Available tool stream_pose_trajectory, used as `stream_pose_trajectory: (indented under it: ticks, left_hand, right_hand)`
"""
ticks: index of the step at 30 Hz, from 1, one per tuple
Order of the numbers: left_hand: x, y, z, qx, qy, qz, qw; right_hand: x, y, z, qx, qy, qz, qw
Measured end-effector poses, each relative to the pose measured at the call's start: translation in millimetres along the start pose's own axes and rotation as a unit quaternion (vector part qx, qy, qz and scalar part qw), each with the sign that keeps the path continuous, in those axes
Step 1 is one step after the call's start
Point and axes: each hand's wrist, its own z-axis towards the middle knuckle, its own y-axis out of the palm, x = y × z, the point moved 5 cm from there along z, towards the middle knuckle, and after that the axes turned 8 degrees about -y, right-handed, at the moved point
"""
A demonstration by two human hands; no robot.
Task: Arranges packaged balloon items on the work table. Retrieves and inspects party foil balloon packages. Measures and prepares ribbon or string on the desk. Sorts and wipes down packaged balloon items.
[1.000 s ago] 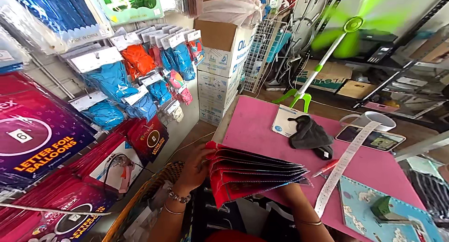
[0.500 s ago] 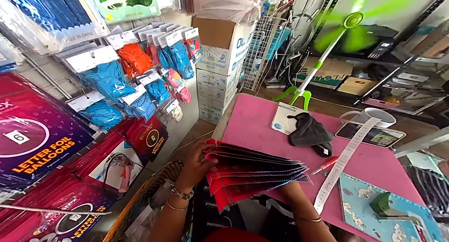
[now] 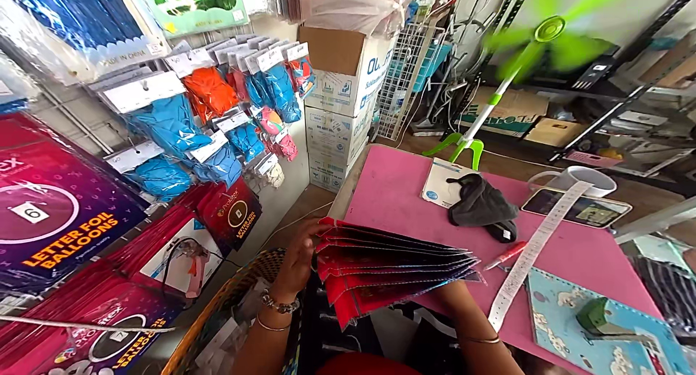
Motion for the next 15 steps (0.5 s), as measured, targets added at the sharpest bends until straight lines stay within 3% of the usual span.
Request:
stream_pose_trajectory:
  ticks: [9,15]
  left_hand:
    - [0.1,-0.2,0.4,-0.038,0.018,-0.019,0.999]
    - [1.6,3.1,5.2,0.057,0.008,0.026,0.998]
  right_hand:
    - [-2.6,-0.8,-0.3,0.001,-0.014,-0.007,1.0]
    - [-5.6,-1.4,-0.9,-0.013,-0.005,-0.02,1.0]
